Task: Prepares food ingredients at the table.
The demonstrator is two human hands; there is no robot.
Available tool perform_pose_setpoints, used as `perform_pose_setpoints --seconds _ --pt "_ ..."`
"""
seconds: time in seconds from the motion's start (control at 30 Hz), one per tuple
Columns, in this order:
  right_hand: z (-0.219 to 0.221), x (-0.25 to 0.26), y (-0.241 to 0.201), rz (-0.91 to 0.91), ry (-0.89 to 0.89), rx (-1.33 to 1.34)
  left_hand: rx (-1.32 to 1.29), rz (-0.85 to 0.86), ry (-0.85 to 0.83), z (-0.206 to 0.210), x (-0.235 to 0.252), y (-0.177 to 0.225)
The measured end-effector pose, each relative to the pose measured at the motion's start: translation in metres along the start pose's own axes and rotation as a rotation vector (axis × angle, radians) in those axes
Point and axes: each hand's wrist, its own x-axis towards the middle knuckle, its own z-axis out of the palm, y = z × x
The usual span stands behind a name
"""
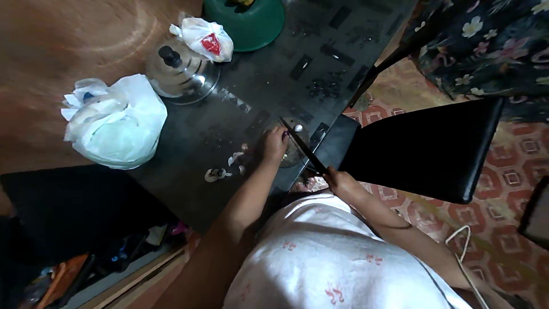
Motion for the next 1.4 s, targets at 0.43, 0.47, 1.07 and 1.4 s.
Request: perform_pose_setpoints --seconds 0.43,0.47,1.07,1.4 --pt "0.003 0.033 -0.030 0.121 -0.089 -0.085 -0.054 -0.071 -0.005 -0.003 -0.002 0.002" --pt "0.002 0.032 -0.029 0.123 -0.086 -0.092 -0.053 -0.073 -0.006 -0.003 -0.002 0.002" --pt "0.004 0.031 -0.035 0.144 -0.110 -0.108 -0.063 -0.092 0.051 0.000 -0.004 0.000" --pt "-0.006 0.009 -0.026 0.044 -0.049 -0.089 -0.113 -0.110 0.060 -0.002 -0.007 0.000"
